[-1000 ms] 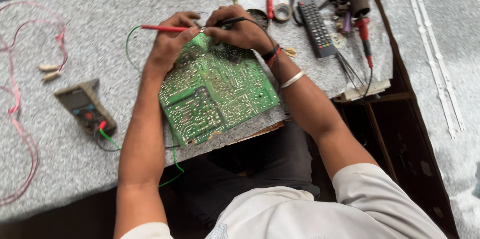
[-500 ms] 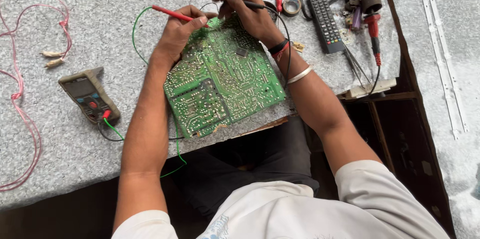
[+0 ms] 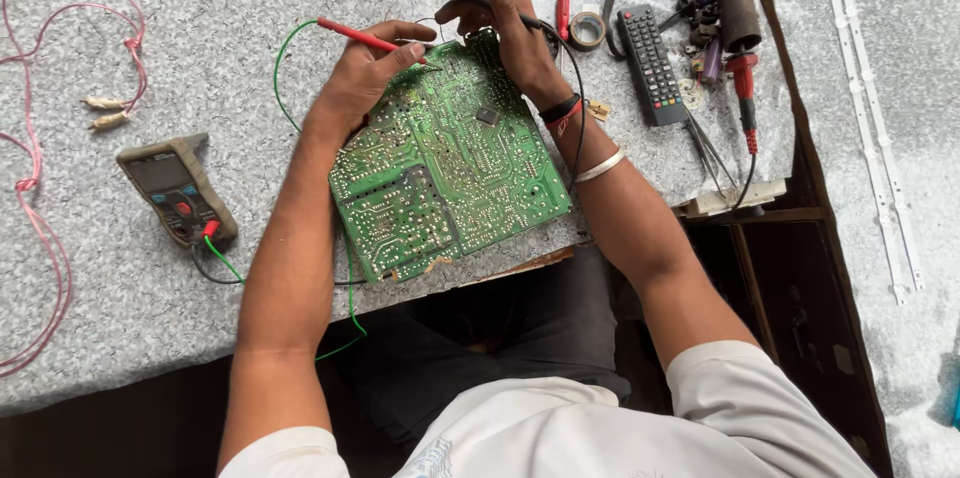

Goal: The person holds a green circuit board on the workbench and probes its solder-side traces and components with the red and black multimeter test leads, repositioning the probes at different points across the board while the multimeter sits on the bench.

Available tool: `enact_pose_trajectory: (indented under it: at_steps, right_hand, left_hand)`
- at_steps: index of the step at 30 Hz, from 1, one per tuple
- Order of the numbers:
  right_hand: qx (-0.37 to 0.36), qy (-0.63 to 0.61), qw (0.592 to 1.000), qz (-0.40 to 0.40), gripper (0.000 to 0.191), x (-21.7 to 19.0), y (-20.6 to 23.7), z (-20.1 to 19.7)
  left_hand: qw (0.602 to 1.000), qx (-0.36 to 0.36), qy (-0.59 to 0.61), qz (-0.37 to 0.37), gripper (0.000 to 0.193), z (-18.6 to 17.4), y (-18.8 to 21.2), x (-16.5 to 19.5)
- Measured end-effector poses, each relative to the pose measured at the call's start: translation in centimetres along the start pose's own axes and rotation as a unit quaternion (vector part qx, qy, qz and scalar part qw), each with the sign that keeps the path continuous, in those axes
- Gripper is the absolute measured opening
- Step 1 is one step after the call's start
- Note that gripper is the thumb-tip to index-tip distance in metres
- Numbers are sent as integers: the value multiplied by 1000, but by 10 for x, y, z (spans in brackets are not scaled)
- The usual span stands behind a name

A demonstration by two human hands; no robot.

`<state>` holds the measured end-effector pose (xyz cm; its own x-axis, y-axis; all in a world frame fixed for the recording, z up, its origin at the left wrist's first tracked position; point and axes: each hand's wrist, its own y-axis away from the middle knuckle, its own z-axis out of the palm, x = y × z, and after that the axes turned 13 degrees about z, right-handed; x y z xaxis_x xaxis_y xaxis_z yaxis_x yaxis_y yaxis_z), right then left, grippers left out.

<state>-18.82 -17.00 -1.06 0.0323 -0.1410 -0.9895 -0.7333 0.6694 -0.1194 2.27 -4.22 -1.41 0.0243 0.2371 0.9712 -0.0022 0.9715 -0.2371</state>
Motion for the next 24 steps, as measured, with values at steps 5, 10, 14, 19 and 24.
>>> enact_pose_trajectory:
  at_steps: [5, 10, 14, 19, 24]
  right_hand:
    - [7, -8, 1000, 19, 83, -1, -3, 0]
    - [8, -3, 999, 36, 84, 0, -6, -1]
    - [20, -3, 996, 89, 81, 0, -4, -1]
    - [24, 3, 998, 58, 45, -1, -3, -2]
    - [20, -8, 1000, -14, 24, 2, -2, -6]
  left_hand:
    - [1000, 9, -20, 11, 37, 0, -2, -3]
    - [999, 18, -12, -30, 36, -4, -6, -5]
    - [998, 22, -57, -24, 34, 0, -8, -3]
    - [996, 16, -45, -70, 35, 7, -9, 11]
    - [996, 5, -76, -36, 37, 10, -10, 15]
